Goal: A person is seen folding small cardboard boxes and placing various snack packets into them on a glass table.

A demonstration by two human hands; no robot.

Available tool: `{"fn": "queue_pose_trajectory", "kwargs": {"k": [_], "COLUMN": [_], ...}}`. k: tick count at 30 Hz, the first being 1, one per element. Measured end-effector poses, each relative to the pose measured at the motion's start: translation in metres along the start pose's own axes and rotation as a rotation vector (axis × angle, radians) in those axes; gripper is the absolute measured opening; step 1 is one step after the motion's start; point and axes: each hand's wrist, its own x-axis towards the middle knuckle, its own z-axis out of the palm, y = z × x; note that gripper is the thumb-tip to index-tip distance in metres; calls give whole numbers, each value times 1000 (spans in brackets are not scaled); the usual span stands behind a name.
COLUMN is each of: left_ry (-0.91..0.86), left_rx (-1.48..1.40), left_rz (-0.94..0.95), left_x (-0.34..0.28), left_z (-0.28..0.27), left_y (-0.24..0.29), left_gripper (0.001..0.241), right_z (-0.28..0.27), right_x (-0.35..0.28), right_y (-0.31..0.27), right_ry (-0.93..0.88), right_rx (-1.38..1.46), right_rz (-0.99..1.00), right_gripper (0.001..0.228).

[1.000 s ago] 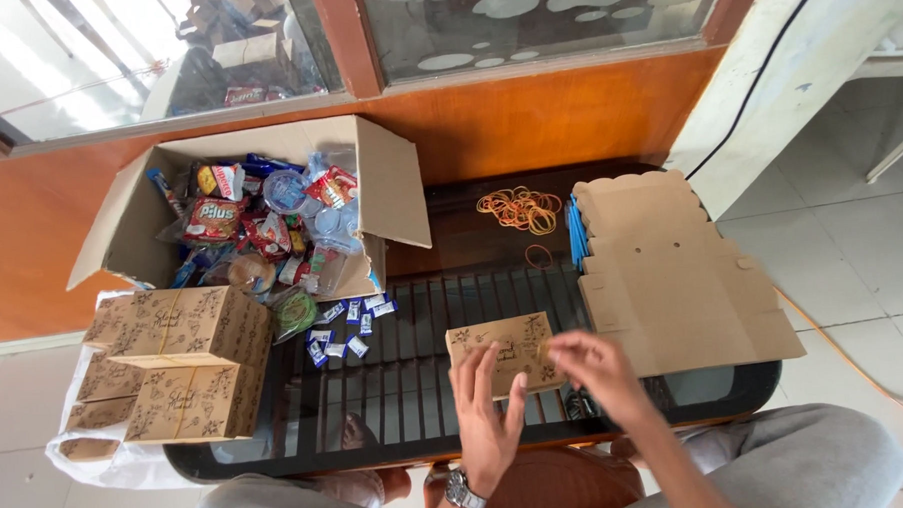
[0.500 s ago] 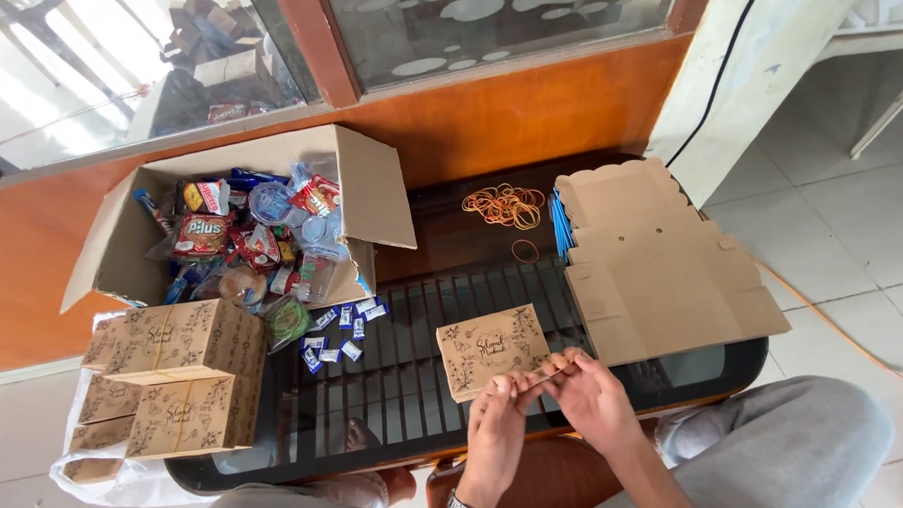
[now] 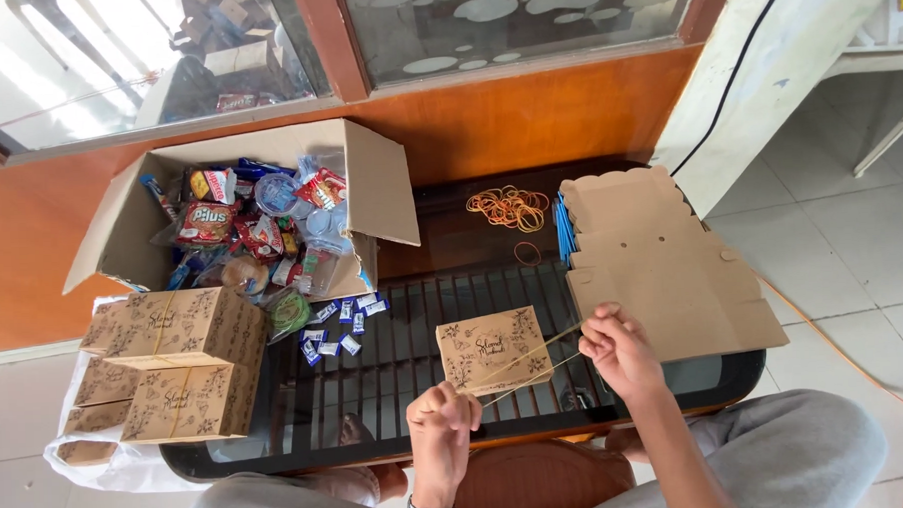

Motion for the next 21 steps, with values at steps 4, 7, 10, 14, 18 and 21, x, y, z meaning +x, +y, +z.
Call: {"fn": "queue_pose_trajectory", "kwargs": {"k": [4,7,10,14,18,21], "left_ry": [-35,142,239,-99,-210,-167], "left_rx": [273,357,493,692,823,1097], "left_rz": [20,-87,-113,-451,-719,-810], "left_x": [14,59,125,193,216,224], "left_z": [10,11,5,28,64,81], "left_y": [11,15,5,-27,-62,-69], "left_gripper": [38,40,34,36,44,46], "right_z": [11,19,36,64,25,56], "right_x": [13,4,-24,-62,-69,-85], "right_y": [1,15,32,48,56,30], "right_ry": [141,275,414,455,410,464], "right_rx": [-64,-138,16,89,120,405], "right_rz": [72,117,255,375,318,275], "right_gripper": [26,22,20,25,26,36]}}
